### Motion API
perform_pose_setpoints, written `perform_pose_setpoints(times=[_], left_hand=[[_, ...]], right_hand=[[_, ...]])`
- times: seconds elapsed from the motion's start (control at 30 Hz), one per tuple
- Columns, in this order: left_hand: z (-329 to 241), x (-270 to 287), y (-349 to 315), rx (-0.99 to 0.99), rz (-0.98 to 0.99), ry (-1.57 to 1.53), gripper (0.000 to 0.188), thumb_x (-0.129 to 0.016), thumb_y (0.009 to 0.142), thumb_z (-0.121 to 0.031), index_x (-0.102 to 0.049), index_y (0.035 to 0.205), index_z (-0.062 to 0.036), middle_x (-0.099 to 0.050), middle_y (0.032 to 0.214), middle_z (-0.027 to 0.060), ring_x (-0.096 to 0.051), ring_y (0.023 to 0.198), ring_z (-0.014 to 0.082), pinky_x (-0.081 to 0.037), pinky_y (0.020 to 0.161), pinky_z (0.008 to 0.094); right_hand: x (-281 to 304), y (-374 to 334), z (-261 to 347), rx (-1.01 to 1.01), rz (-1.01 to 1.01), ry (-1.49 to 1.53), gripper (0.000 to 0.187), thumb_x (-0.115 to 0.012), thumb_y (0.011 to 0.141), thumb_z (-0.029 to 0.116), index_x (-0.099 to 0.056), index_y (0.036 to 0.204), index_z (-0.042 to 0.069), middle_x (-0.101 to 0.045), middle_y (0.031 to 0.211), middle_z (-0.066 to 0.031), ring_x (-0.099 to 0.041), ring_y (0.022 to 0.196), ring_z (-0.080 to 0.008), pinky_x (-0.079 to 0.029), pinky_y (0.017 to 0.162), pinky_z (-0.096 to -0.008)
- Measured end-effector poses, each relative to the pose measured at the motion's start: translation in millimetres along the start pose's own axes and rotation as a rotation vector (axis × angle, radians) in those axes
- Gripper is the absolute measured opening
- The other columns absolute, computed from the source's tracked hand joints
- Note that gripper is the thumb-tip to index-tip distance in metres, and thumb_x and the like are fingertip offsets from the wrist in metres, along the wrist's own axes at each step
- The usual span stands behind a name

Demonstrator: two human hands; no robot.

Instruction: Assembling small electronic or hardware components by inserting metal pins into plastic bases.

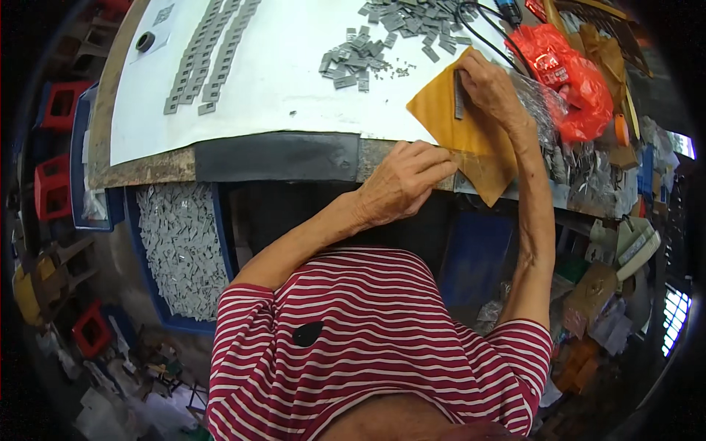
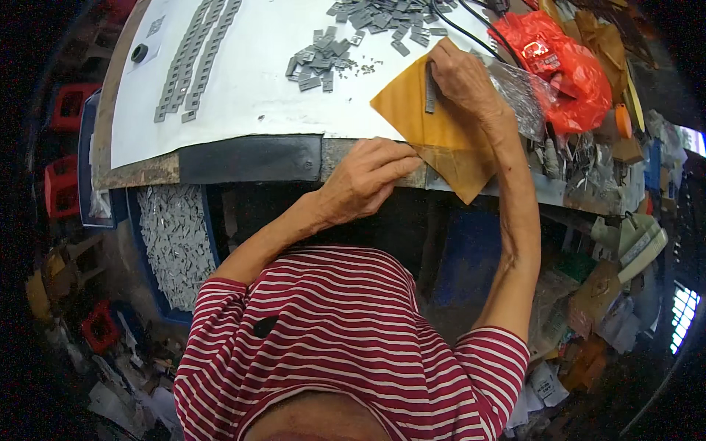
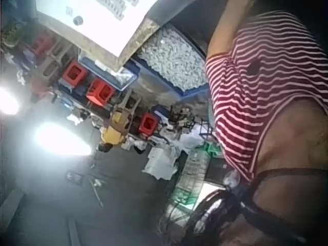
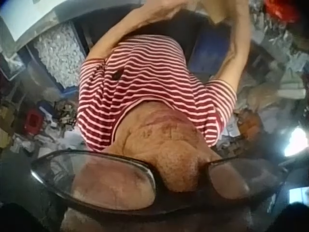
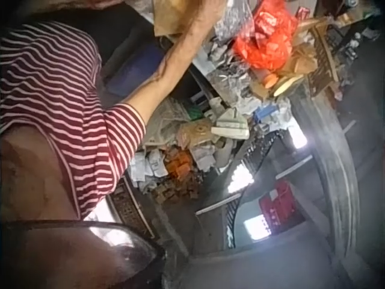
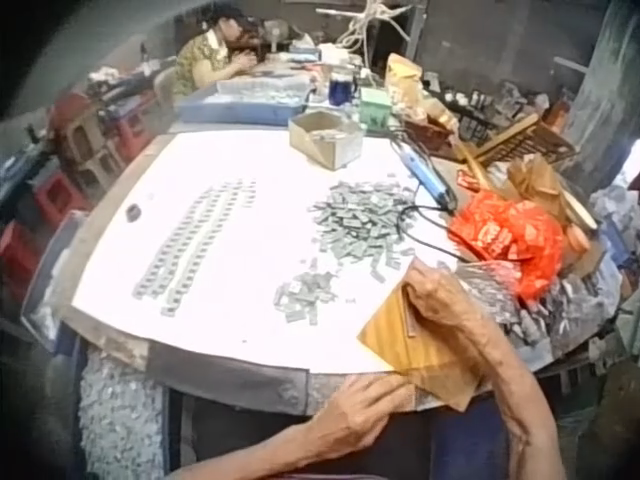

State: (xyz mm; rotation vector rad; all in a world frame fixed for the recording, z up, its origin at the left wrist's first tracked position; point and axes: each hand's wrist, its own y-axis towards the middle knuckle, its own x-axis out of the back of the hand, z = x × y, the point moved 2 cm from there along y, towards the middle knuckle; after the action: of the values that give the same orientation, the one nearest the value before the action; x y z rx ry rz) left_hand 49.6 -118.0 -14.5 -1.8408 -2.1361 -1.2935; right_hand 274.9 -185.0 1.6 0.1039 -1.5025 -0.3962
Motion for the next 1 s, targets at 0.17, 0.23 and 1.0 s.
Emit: perform_pose_setpoints(times=[0.17, 0.23, 1.0], left_hand=[[11.7, 52.9, -1.8, 0.051, -0.233, 0.063, 0.033, -0.055, 0.066, 0.01, -0.06, 0.097, -0.0014, -0.06, 0.091, 0.0119, -0.057, 0.087, 0.0258, -0.044, 0.076, 0.0347], [19.2, 76.3, -4.8, 0.176, -0.309, 0.107, 0.03, -0.052, 0.07, 0.01, -0.061, 0.097, 0.0002, -0.061, 0.092, 0.0124, -0.058, 0.084, 0.0241, -0.047, 0.075, 0.0323], [131.2, 91.8, 49.8, 0.439, -0.227, 0.496, 0.022, -0.06, 0.075, -0.023, -0.068, 0.086, -0.0056, -0.061, 0.086, 0.013, -0.054, 0.083, 0.03, -0.044, 0.07, 0.0439]], right_hand=[[-0.5, 0.7, -2.7, -0.011, 0.034, -0.039, 0.008, -0.051, 0.077, 0.001, -0.05, 0.085, 0.002, -0.053, 0.084, -0.0131, -0.055, 0.068, -0.0348, -0.045, 0.057, -0.041], [0.7, 2.7, -2.0, -0.014, 0.055, -0.051, 0.008, -0.051, 0.077, 0.001, -0.049, 0.084, 0.002, -0.053, 0.083, -0.0134, -0.055, 0.067, -0.035, -0.045, 0.056, -0.041], [7.5, -6.0, 9.4, -0.094, -0.111, 0.067, 0.008, -0.055, 0.076, 0.0, -0.05, 0.082, 0.0, -0.054, 0.076, -0.0148, -0.055, 0.067, -0.0336, -0.044, 0.057, -0.0381]])
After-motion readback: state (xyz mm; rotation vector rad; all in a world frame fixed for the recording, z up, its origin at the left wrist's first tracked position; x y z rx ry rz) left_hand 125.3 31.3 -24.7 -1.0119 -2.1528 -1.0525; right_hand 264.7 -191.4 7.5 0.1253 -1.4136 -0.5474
